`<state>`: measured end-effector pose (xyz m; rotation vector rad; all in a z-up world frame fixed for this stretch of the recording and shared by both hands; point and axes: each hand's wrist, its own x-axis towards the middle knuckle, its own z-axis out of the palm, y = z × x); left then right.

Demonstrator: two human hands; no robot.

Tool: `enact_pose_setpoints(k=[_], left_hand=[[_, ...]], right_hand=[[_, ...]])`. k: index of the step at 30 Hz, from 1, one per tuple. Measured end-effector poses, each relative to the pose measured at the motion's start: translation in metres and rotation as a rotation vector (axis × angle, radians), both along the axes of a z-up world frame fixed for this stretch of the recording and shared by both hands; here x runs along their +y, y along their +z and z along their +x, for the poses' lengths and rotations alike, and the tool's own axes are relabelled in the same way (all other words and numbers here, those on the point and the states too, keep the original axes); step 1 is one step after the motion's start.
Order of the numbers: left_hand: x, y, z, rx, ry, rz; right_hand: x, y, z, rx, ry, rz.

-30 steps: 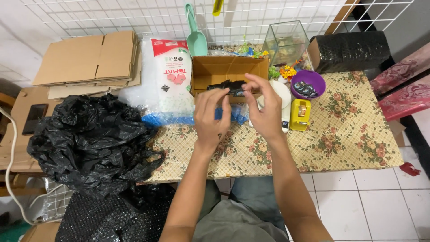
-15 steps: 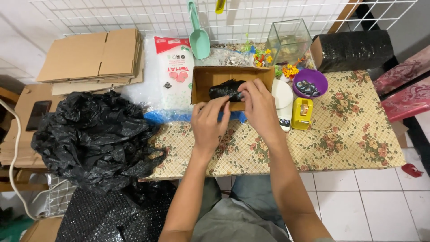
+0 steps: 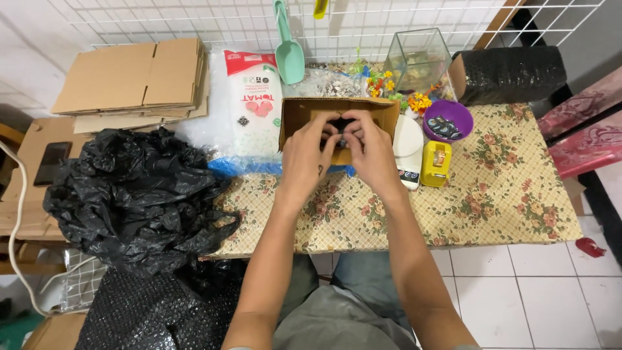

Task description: Assembling a small cardboard box and packing a black item inside at a packing station.

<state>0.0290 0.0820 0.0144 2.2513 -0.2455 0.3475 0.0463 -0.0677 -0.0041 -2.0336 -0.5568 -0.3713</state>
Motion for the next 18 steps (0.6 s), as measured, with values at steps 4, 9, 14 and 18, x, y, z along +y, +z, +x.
enact_pose_setpoints(k=[4,9,14,18], left_hand=[[0.0,-0.004,0.002,0.021,0.005,0.002],[0.005,0.01,-0.006,0.078,0.007,-0.175],[0.007,0.005,-0.006,0.119,0.004,-0.227],[0.01,0.0,-0.001,0.157,-0.015,-0.198]], right_hand=[[0.0,0.006,-0.001,0.054,0.026,0.026],[-0.002,0.007,-0.001,0.135,0.03,0.075],[-0.001,0.004,0.001,0.153,0.035,0.079],[-0.001,-0.004,0.004,0.191,0.046,0.038]])
